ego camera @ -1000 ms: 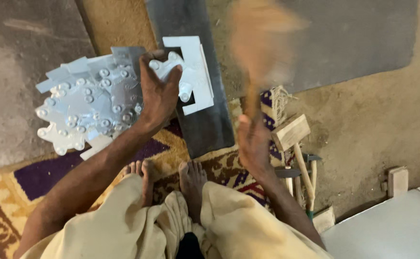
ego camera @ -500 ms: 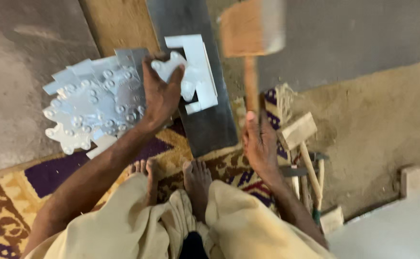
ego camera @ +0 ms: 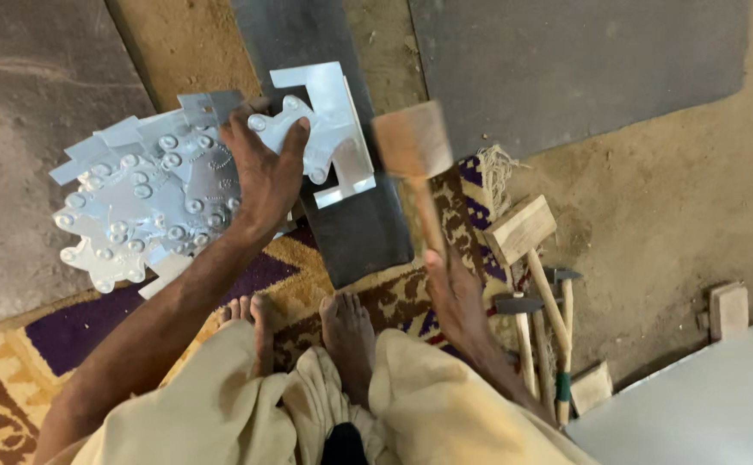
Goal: The person sits on the floor and stacks cut sheet-metal pieces together, aligning them by hand. They then hold the stacked pieces against a metal bar and strike them with a wooden mallet, working on the parts one at a time.
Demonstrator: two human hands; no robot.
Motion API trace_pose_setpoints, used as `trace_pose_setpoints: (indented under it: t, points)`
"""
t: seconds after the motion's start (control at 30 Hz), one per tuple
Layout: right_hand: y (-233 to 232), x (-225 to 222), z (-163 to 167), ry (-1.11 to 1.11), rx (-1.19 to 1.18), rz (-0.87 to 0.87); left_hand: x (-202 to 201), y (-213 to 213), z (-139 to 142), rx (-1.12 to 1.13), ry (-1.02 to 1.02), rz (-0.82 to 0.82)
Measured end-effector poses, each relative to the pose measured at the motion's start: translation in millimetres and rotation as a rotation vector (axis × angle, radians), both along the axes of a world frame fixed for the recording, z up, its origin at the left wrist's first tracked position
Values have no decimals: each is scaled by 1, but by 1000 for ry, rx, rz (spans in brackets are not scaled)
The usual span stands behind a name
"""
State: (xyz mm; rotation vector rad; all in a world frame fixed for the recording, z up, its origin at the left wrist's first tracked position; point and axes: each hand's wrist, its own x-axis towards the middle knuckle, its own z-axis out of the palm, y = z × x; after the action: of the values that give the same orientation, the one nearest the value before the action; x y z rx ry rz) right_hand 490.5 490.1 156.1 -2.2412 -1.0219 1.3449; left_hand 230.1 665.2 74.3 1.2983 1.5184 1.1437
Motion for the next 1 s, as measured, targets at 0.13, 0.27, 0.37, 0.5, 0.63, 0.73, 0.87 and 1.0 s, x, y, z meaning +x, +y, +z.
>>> trace_pose_setpoints:
  t: [0.13,0.27,0.37,0.5,0.63,0.73,0.87,1.0]
  points:
    - [-7,2,-9,202,304,-68,-1,0,-4,-80,24,-2]
    - [7,-1,-8,172,95,40,3,3,1,-52,-87,42]
    - [16,3,4,224,54,-155,3,5,13,-227,-358,58]
    - [5,25,22,545,347,-373,5,8,24,-423,-468,-22]
    - [-2,29,1,697,812,-250,8,10,18,-458,-441,-30]
    - [1,18,-17,806,22,-690,7,9,11,-325,-260,-80]
    - [8,5,-8,293,190,-101,4,9,11,-278,-271,-57]
    - [30,-6,4,339,670,-129,9,13,16,-329,-430,-28]
